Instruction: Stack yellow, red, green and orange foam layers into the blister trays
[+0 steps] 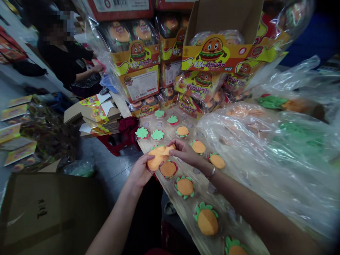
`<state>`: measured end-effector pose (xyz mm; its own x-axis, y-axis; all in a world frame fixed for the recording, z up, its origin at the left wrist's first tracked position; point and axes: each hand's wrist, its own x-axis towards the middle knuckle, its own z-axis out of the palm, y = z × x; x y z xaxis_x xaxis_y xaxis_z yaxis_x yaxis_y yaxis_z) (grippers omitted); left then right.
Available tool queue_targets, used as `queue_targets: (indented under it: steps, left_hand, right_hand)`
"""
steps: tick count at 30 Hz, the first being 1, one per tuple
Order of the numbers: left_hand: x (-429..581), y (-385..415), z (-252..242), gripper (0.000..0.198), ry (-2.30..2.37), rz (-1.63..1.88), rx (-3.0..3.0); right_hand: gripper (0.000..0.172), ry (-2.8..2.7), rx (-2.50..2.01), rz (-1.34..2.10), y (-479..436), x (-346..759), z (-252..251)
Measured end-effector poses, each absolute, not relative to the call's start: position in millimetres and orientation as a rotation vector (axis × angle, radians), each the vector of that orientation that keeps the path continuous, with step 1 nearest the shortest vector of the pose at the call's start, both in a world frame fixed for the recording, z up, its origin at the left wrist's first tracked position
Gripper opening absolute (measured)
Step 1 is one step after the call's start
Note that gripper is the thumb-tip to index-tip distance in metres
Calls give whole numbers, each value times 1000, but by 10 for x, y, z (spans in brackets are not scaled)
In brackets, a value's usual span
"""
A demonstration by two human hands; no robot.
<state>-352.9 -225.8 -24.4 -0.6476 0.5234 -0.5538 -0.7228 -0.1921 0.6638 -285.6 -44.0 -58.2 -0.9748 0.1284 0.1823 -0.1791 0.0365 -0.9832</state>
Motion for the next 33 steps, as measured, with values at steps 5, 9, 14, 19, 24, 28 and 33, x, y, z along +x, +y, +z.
queue_targets:
  steps: [5,9,14,19,24,28,33]
  left_hand:
    - [-3530,-2239,-229,24,1180,1953,-365]
    - [-3500,-2206,-316,23,1311,1971,-219]
    - [-3473,-2167,-420,20,1762,2159,23]
    - [-3538,-2211,-500,22,2108,2219,258]
    - [-3710,-2263,-570,38,1839,2327,-32]
    - [-3803,-2282,-552,38,1763,2320,-91]
    - [-3873,-2262,-525,35,1716,2309,-123]
  right_hand:
    - [37,-2257,300,2013,-341,-2835,-601]
    - [15,-2471,395,1311,-351,-2810,-472]
    - [10,-2447,429,1554,-514,-2780,-346]
    - [25,-2002,-65,2133,-428,-3224,-478]
    - [13,-2330,-78,1717,-269,-3946,-645]
    - [9,-2720,-95,1242,-316,-4252,-773]
    - [28,-2797,-158,885,-417,-4248,-869]
